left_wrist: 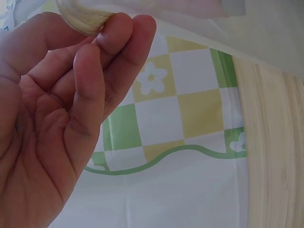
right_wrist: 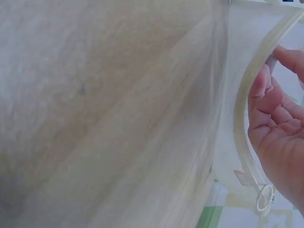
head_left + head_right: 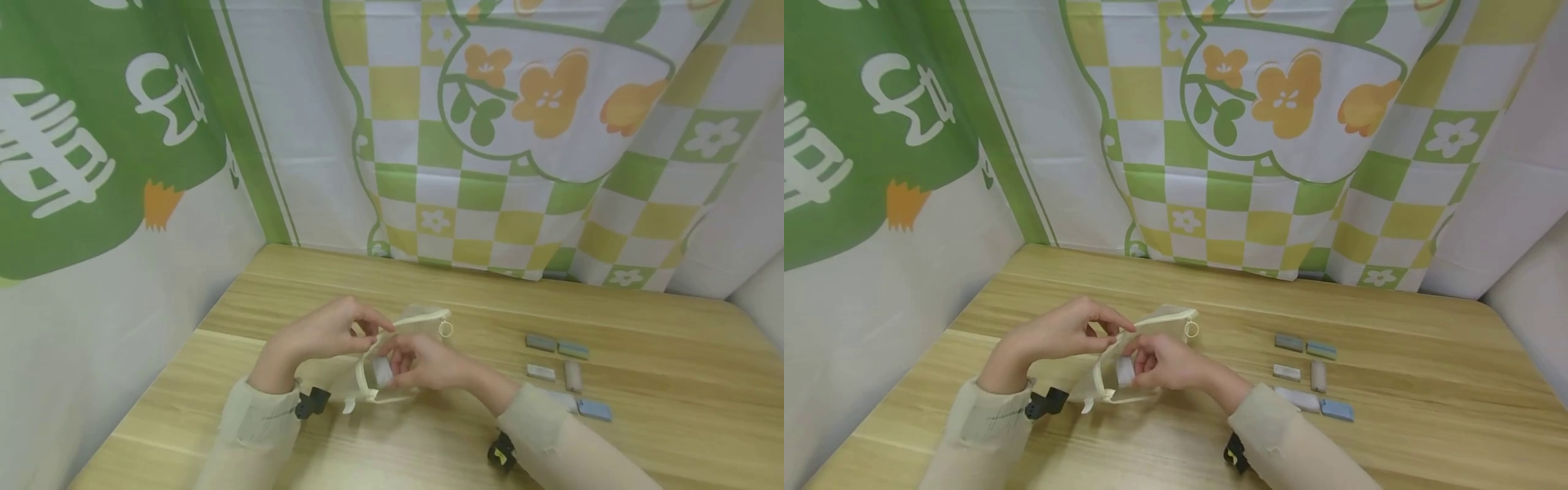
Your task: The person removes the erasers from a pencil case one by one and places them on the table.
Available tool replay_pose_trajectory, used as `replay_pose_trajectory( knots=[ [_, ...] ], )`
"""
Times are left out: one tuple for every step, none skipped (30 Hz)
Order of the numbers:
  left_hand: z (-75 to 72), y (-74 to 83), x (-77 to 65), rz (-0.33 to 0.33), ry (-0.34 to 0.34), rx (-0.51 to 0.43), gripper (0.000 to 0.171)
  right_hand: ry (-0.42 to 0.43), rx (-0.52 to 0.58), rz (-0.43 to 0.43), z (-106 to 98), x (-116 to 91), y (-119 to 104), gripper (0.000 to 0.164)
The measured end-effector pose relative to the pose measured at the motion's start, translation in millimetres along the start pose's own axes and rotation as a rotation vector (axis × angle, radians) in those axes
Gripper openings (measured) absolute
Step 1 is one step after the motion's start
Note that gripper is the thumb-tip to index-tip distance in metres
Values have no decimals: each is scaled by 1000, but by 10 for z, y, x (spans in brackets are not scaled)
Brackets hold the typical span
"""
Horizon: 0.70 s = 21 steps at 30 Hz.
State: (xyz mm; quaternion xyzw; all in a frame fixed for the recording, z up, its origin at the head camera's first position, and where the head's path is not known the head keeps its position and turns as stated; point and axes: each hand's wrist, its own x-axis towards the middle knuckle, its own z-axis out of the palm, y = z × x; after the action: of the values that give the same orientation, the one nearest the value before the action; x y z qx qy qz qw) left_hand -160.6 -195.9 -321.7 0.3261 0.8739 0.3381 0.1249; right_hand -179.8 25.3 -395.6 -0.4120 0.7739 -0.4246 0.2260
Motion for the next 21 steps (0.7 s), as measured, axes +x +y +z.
replay_pose_trajectory(
  knots=[
    [3, -3, -2, -3, 1, -2, 35, -1, 1, -5, -5, -5, -3, 47],
    [4, -5, -5, -3, 2, -1, 35, -1, -2, -12, -8, -11, -5, 47],
    [4, -6, -6, -3, 3, -2, 36, 1, -5, -25, -13, -17, -8, 46],
    [3, -6, -8, -3, 5, -2, 36, 3, -9, -37, -16, -24, -10, 45],
    [2, -5, -8, -1, 7, -2, 36, 9, -10, -44, -20, -31, -12, 44],
    [0, -5, -10, 4, 8, -2, 36, 15, -12, -50, -23, -40, -17, 44],
    [-3, -2, -7, 7, 9, 0, 36, 22, -12, -52, -26, -50, -18, 42],
    [-4, 2, -4, 7, 8, -2, 36, 27, -13, -51, -27, -61, -19, 41],
    [-6, 4, -3, 5, 6, -5, 35, 29, -15, -47, -29, -75, -22, 41],
    [-6, 5, -2, 4, 6, -8, 35, 30, -14, -43, -29, -88, -29, 41],
    [-5, 5, -3, 1, 5, -11, 34, 33, -15, -39, -29, -102, -33, 41],
    [-3, 4, -5, -1, 4, -12, 34, 32, -14, -35, -29, -117, -36, 42],
    [-2, 3, -6, -4, 5, -13, 33, 32, -13, -32, -30, -131, -39, 43],
    [0, 0, -6, -4, 6, -14, 33, 35, -18, -36, -33, -145, -44, 44],
    [0, -3, -5, -2, 8, -13, 33, 40, -19, -40, -37, -157, -48, 45],
    [2, -6, -5, 1, 12, -12, 33, 47, -19, -43, -41, -169, -53, 45],
    [3, -9, -3, 2, 13, -9, 33, 52, -17, -44, -45, -182, -54, 45],
    [4, -11, 0, 3, 13, -8, 32, 56, -13, -46, -51, -195, -58, 46],
    [6, -13, 3, 4, 12, -9, 33, 60, -14, -47, -57, -208, -65, 46],
    [8, -16, 6, 5, 11, -9, 33, 64, -13, -42, -63, -222, -72, 45],
    [9, -17, 9, 4, 10, -8, 33, 66, -9, -36, -69, -238, -77, 45]
  ],
)
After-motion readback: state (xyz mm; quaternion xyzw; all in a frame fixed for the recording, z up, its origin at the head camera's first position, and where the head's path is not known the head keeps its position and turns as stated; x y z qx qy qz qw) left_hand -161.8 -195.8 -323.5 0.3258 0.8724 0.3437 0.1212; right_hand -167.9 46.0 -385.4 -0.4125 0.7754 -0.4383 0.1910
